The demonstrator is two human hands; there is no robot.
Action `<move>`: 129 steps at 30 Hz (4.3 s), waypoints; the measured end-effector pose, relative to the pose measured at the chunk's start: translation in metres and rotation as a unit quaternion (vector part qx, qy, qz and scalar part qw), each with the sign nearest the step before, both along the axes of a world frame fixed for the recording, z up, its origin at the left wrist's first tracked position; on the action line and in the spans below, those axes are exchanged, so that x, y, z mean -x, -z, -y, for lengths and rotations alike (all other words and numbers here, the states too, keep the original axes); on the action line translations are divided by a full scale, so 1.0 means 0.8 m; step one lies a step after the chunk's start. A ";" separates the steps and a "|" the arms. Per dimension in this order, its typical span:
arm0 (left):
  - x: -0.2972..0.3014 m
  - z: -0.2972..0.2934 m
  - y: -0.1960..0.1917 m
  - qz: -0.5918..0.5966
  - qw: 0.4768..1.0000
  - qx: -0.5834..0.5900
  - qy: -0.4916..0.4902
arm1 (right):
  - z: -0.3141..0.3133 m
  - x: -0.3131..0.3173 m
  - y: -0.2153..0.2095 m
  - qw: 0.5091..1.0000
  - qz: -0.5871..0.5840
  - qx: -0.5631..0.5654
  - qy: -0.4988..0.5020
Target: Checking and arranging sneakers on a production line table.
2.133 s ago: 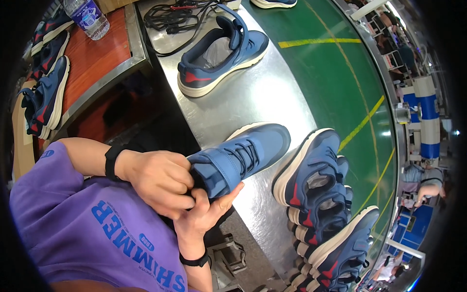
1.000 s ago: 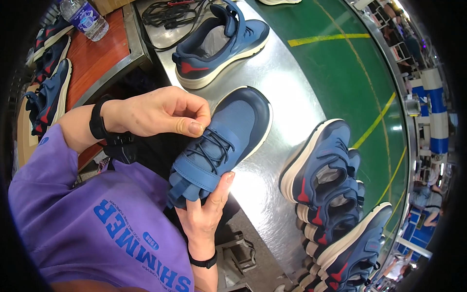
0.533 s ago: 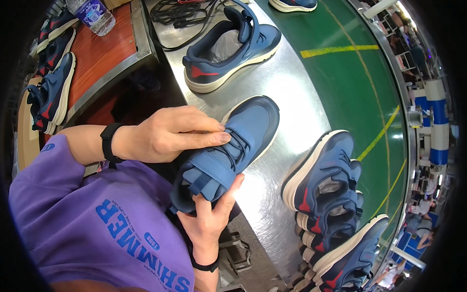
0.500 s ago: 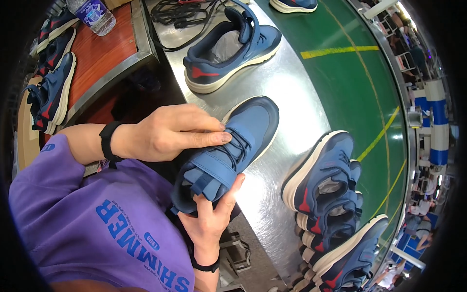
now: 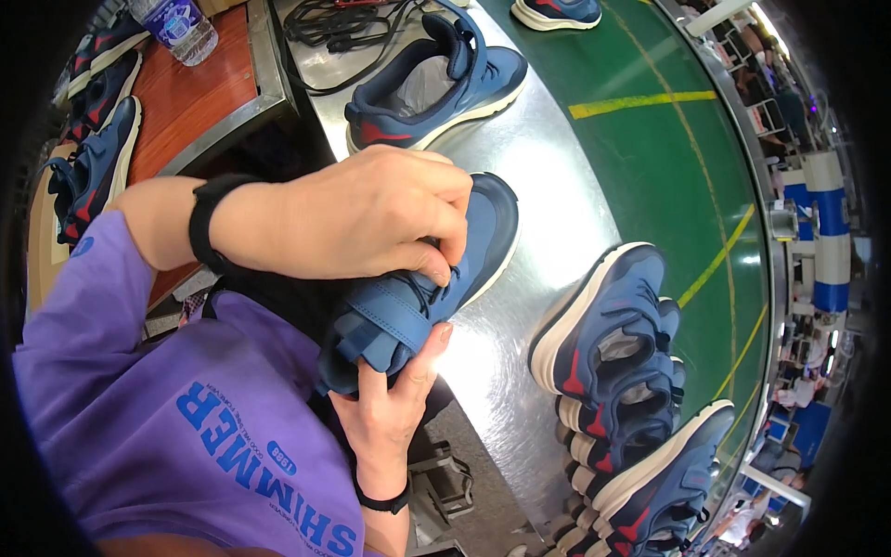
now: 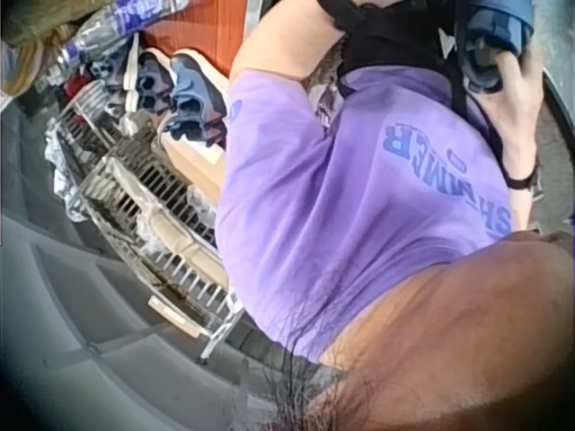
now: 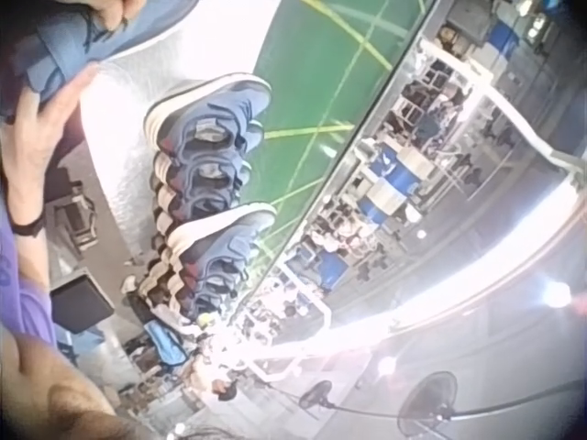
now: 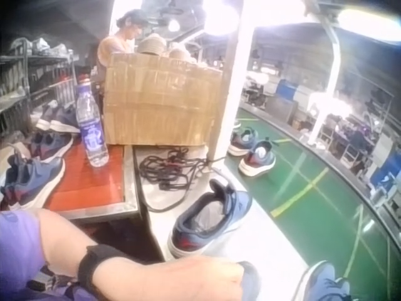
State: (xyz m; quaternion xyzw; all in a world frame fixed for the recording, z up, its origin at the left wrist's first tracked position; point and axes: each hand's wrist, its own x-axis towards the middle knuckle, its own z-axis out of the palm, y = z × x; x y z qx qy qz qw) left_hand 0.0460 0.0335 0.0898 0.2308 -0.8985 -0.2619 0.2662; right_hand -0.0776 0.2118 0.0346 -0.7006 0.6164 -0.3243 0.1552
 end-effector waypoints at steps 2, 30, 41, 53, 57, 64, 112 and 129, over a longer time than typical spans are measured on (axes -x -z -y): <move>-0.002 0.006 -0.012 0.031 0.999 -0.007 0.021 | -0.002 0.000 0.006 1.000 -0.012 0.018 -0.005; -0.037 -0.023 0.042 -0.003 0.995 0.021 0.097 | -0.001 0.003 -0.009 0.997 0.064 -0.046 -0.009; -0.056 -0.023 0.044 -0.044 0.994 0.092 0.035 | 0.006 0.001 -0.014 0.998 0.058 -0.032 0.007; -0.090 0.028 0.038 0.016 0.967 0.159 -0.200 | 0.066 0.043 -0.036 0.985 -0.011 0.027 0.173; -0.075 -0.012 0.026 0.052 0.970 0.156 -0.179 | 0.098 0.067 -0.032 0.981 -0.101 0.049 0.155; -0.074 -0.030 0.013 -0.142 0.947 -0.082 -0.276 | 0.074 0.004 -0.069 0.971 -0.090 0.207 0.076; -0.064 0.016 -0.020 -0.146 0.920 -0.354 -0.081 | 0.068 -0.024 -0.033 0.994 0.039 0.101 0.011; -0.050 -0.032 0.033 -0.185 0.876 -0.421 -0.148 | 0.056 -0.009 -0.022 0.988 0.128 0.070 0.055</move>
